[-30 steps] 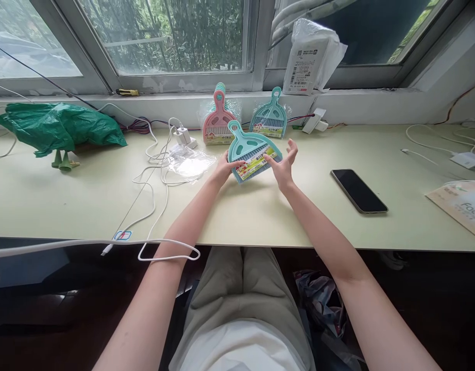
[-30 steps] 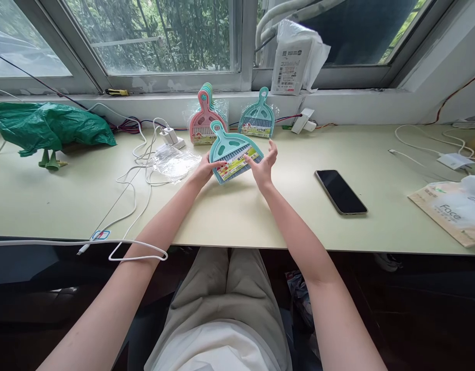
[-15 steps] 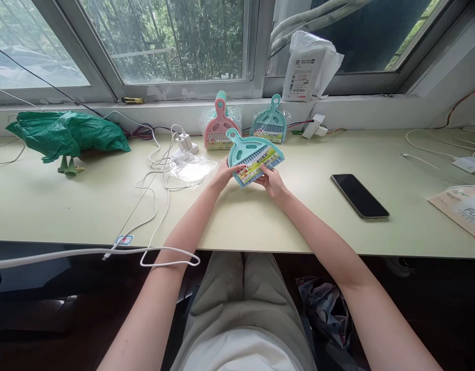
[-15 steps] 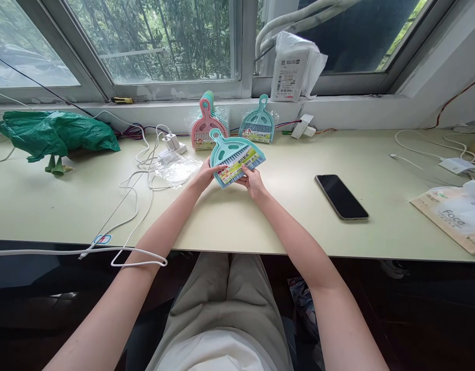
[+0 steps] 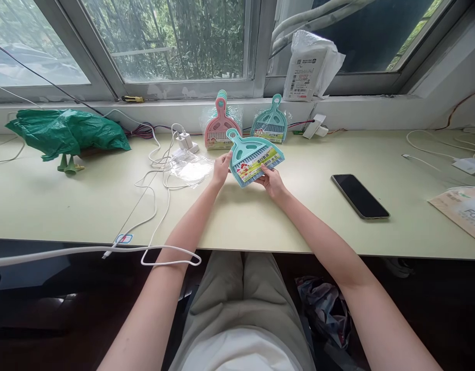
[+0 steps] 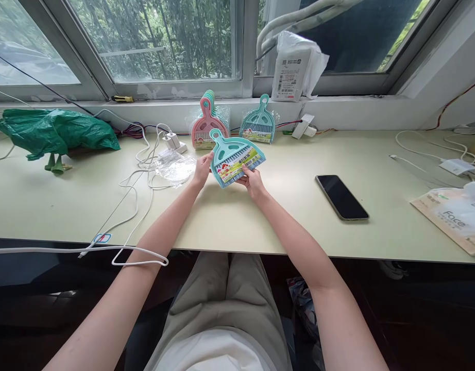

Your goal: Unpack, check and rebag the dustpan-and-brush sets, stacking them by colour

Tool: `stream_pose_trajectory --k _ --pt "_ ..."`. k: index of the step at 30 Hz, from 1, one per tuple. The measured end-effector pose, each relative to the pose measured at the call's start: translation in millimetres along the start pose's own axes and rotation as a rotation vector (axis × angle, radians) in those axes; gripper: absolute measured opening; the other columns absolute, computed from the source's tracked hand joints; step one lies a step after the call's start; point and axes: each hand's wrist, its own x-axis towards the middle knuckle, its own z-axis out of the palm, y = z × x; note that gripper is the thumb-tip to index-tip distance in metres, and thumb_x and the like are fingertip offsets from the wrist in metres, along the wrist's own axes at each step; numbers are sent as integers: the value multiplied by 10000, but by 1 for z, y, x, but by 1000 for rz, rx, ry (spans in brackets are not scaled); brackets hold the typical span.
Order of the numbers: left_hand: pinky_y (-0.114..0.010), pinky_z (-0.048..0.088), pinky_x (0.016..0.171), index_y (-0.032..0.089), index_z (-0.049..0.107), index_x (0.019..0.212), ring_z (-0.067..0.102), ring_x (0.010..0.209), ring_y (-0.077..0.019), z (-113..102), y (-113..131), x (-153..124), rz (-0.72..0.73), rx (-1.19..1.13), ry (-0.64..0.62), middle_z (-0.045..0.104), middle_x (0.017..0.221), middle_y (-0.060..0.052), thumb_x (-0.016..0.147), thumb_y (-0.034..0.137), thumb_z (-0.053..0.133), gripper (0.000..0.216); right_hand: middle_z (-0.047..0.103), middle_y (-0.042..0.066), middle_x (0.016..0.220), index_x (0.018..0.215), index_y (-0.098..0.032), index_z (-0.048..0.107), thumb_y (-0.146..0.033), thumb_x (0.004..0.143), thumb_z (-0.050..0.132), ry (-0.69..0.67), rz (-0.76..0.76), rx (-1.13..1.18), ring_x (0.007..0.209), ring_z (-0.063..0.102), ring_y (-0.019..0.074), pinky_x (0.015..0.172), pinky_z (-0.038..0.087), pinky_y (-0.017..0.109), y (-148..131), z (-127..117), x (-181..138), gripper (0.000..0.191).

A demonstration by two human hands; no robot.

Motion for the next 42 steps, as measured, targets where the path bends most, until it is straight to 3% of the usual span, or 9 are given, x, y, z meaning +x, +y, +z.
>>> stream_pose_trajectory --k 4,7,10,15,19,24,29,37,42 --pt "-407 471 853 170 673 913 641 962 -302 -24 -1 4 123 571 277 636 753 -102 929 427 500 310 749 36 870 956 -177 609 -212 907 554 -1 -12 -5 754 717 171 784 627 370 -1 -1 -1 82" --pt "-506 424 911 141 672 855 599 1055 -390 -41 -6 9 -2 884 273 643 809 -164 846 249 581 141 749 34 883 944 -180 613 -221 900 571 9 -17 -15 760 716 166 777 626 354 0 -3 1 74" --pt "-541 403 933 140 660 795 575 1089 -412 -45 -13 12 -65 978 205 644 866 -192 789 193 598 82 748 35 890 940 -179 611 -219 901 572 26 -15 -19 760 715 163 769 626 349 1 -6 3 69" --pt "-556 386 965 154 626 767 548 1112 -426 -31 -15 9 -27 948 111 625 900 -181 716 152 652 57 747 24 848 920 -182 610 -195 910 546 52 15 -34 728 711 155 735 627 330 0 -7 3 66" --pt "-532 417 945 162 605 862 551 1111 -410 -26 -10 4 -20 937 130 591 1033 -174 635 14 653 275 745 19 801 888 -176 616 -175 910 539 62 37 -52 697 705 153 727 627 336 0 -7 4 81" --pt "-484 446 914 176 577 771 610 984 -331 -28 -9 1 1 811 -49 550 1042 -144 677 -20 563 218 746 32 798 889 -169 616 -175 907 546 40 55 -72 698 709 162 728 625 342 1 -8 4 72" --pt "-434 452 958 181 588 697 601 984 -279 -20 -13 4 127 639 63 563 1008 -119 702 -15 514 209 748 31 784 899 -169 621 -168 903 544 28 51 -85 687 712 172 720 632 359 1 -9 4 78" --pt "-416 420 1051 203 662 893 557 1153 -262 -30 -13 11 256 453 241 601 1137 -90 685 -33 440 385 751 53 782 885 -153 636 -144 888 560 9 136 -141 665 710 165 666 630 320 0 -9 5 77" --pt "-385 491 975 199 678 907 617 1004 -201 -20 -10 11 311 236 36 657 1024 -50 615 -21 429 443 754 58 789 894 -146 646 -125 882 565 -26 169 -143 670 714 166 619 621 296 -1 -7 5 85"
